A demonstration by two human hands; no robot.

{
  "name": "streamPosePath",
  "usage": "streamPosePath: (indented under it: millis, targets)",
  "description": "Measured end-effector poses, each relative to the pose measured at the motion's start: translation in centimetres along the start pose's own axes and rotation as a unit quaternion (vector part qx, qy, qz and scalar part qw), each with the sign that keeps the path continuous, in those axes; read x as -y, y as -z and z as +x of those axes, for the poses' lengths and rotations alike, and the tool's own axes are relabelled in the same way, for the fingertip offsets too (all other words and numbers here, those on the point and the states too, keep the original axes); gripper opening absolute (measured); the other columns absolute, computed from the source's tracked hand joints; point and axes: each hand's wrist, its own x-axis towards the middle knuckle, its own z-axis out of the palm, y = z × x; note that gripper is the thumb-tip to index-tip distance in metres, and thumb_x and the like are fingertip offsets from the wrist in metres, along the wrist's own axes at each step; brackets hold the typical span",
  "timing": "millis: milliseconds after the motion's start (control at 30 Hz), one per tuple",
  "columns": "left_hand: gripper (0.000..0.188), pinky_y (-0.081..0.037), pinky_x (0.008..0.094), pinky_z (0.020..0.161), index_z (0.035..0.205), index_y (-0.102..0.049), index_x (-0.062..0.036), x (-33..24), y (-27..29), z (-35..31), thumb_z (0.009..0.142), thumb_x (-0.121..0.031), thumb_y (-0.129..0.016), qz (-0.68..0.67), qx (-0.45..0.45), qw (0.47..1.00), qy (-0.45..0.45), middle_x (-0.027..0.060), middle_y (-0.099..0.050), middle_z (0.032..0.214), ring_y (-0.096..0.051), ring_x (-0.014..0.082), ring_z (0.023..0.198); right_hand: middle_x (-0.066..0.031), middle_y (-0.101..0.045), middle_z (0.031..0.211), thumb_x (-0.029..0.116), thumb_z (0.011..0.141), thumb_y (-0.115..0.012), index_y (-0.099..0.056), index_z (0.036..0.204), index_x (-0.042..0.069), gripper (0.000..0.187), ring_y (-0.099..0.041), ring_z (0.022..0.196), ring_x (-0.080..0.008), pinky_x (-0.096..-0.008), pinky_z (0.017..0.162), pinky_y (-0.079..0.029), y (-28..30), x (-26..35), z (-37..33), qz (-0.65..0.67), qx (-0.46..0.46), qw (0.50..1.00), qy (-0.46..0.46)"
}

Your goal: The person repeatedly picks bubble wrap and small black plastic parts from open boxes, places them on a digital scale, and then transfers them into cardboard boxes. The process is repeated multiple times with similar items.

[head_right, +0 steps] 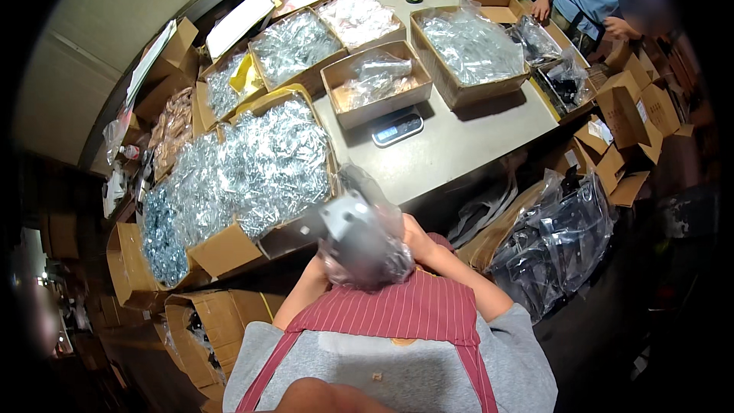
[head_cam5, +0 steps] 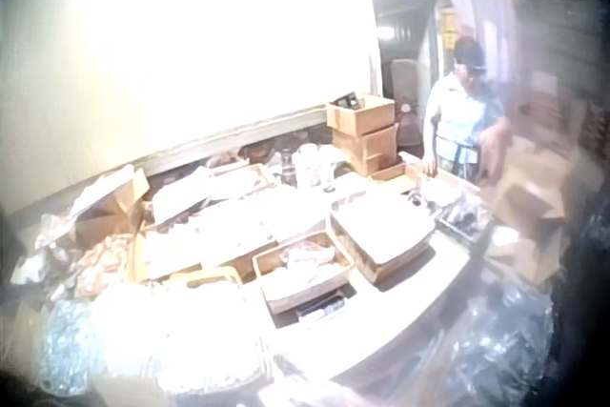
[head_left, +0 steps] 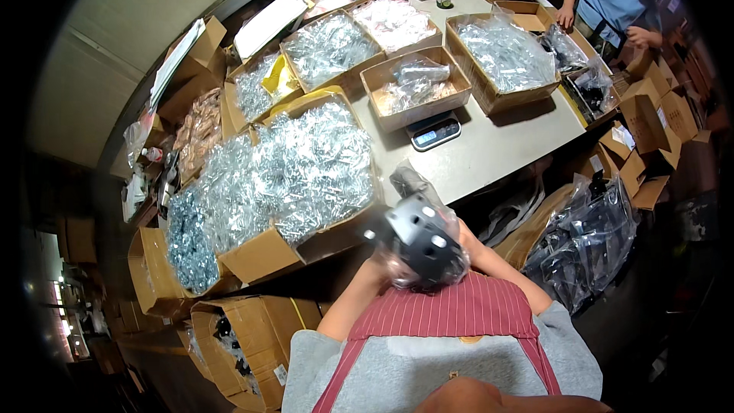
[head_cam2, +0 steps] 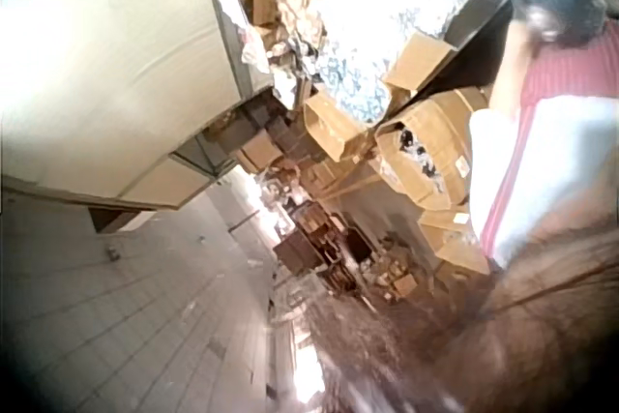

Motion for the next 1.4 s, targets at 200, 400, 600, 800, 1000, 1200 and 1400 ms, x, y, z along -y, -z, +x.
streamPosePath:
  millis: [200,400,600,800,1000,1200,1400]
  targets:
    - [0.054,-0.051,0.0327,0.09,0.128,-0.051,-0.0019,-2.8,1.5,-0.8,0.081,-0.011,-0.076,0.011,0.024,0.976,0.215,0.006,-0.059,0.119,-0.058,0.0175,0.11,-0.0128,-0.065,0.113,0.029,0.099,-0.047,-0.057,0.122,-0.004,0.041,-0.062,0.101,-0.0172,-0.0328,0.09,-0.05,0.5,2.1,2.1,0.245,-0.008,0.95,-0.193]
    - [0.049,-0.047,0.0358,0.097,0.132,-0.048,-0.005,-1.5,3.2,1.5,0.089,-0.02,-0.064,0.143,0.01,0.987,-0.074,0.0069,-0.056,0.124,-0.055,0.0205,0.115,-0.0078,-0.066,0.108,0.031,0.094,-0.057,-0.059,0.122,-0.003,0.044,-0.061,0.095,-0.0127,-0.0285,0.085,-0.048,-1.3,1.2,7.1,0.305,0.05,0.929,-0.204]
    - [0.045,-0.044,0.0389,0.103,0.136,-0.045,-0.0082,-3.5,11.7,-7.2,0.097,-0.029,-0.053,0.171,-0.331,0.846,-0.382,0.0079,-0.053,0.13,-0.052,0.0236,0.119,-0.0098,-0.066,0.102,0.024,0.085,-0.061,-0.063,0.111,-0.001,0.036,-0.062,0.085,-0.0161,-0.0307,0.081,-0.049,-3.5,1.7,12.9,0.212,0.084,0.954,-0.192]
    - [0.051,-0.053,0.0431,0.091,0.114,-0.06,0.0006,-5.8,21.4,-26.7,0.063,0.003,-0.063,-0.161,-0.668,0.508,-0.52,0.0109,-0.063,0.107,-0.063,0.0307,0.099,-0.011,-0.064,0.101,0.02,0.086,-0.061,-0.061,0.105,-0.002,0.03,-0.061,0.081,-0.0141,-0.0294,0.078,-0.049,-0.7,-2.0,15.9,0.197,0.036,0.961,-0.192]
    - [0.037,-0.05,0.0525,0.091,0.113,-0.06,0.002,1.8,30.7,-42.2,0.086,-0.022,-0.05,-0.296,-0.659,0.475,-0.503,0.0183,-0.064,0.112,-0.062,0.0374,0.101,-0.0083,-0.062,0.098,0.02,0.086,-0.06,-0.062,0.103,-0.001,0.027,-0.058,0.08,-0.0116,-0.0267,0.078,-0.046,0.1,-2.3,19.2,0.171,0.054,0.966,-0.188]
    - [0.043,-0.042,0.0613,0.101,0.122,-0.056,0.0014,3.9,31.0,-40.8,0.091,-0.025,-0.043,-0.348,-0.616,0.465,-0.533,0.0194,-0.058,0.125,-0.056,0.0409,0.111,-0.0057,-0.062,0.096,0.017,0.087,-0.06,-0.062,0.105,0.0,0.025,-0.057,0.079,-0.0094,-0.0232,0.076,-0.043,3.3,-3.5,19.9,0.168,0.019,0.964,-0.204]
    - [0.043,-0.046,0.0532,0.094,0.116,-0.059,0.0021,0.9,28.3,-37.7,0.085,-0.026,-0.046,-0.318,-0.614,0.421,-0.587,0.0181,-0.061,0.119,-0.059,0.0388,0.106,-0.0061,-0.062,0.099,0.016,0.088,-0.06,-0.061,0.106,-0.001,0.025,-0.057,0.078,-0.0085,-0.0191,0.069,-0.041,7.3,-4.6,19.1,0.179,-0.023,0.958,-0.221]
